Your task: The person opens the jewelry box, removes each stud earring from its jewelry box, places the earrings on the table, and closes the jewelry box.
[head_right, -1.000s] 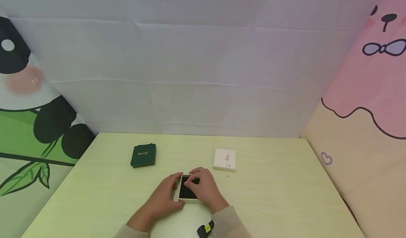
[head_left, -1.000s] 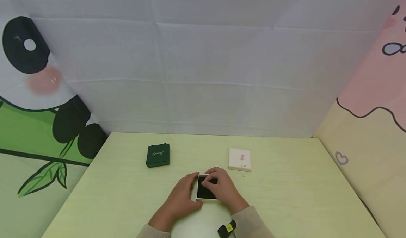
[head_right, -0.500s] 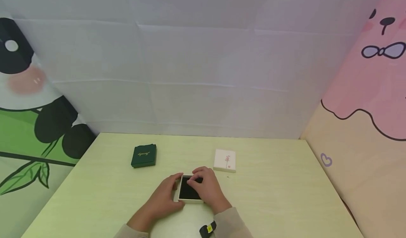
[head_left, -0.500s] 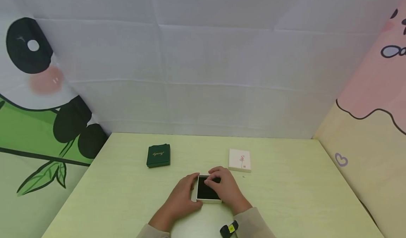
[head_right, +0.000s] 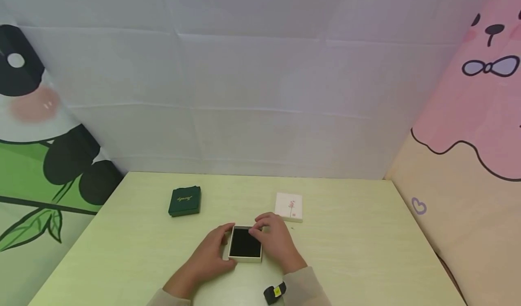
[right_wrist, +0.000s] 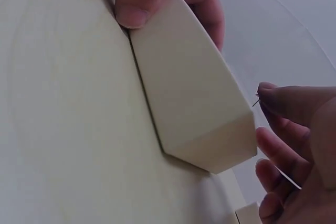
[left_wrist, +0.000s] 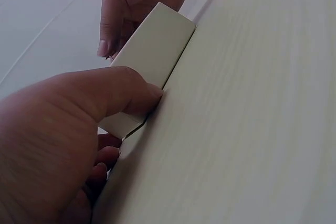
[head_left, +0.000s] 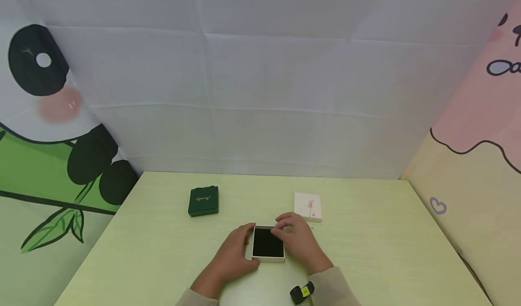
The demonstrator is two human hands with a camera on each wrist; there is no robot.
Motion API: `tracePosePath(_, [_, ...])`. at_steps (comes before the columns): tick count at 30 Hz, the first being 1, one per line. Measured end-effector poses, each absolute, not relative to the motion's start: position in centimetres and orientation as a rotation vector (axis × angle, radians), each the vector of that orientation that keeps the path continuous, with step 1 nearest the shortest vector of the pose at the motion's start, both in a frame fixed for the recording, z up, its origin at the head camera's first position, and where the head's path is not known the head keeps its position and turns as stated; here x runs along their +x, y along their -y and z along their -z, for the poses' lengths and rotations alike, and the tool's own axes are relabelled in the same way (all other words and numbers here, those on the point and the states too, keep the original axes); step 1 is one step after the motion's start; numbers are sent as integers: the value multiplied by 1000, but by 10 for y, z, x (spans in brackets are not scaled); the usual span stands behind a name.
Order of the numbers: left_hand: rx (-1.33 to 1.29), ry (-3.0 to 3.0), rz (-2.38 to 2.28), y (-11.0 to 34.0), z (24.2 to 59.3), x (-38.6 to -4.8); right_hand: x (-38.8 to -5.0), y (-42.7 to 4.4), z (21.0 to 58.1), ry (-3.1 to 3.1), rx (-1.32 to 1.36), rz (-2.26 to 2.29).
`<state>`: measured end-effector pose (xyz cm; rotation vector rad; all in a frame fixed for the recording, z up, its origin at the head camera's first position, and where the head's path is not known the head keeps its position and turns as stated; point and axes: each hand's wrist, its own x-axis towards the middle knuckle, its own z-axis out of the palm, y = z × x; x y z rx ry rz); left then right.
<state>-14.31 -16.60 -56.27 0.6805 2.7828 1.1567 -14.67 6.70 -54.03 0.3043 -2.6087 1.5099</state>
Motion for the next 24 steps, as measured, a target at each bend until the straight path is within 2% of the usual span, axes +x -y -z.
tracePosePath(14, [701,-2773,-1172,164,561,-143,-148,-106,524,2541,122,-1503])
tracePosePath(24, [696,-2785,-1175,165,563,-144,-153,-130,529,2554,5,-1360])
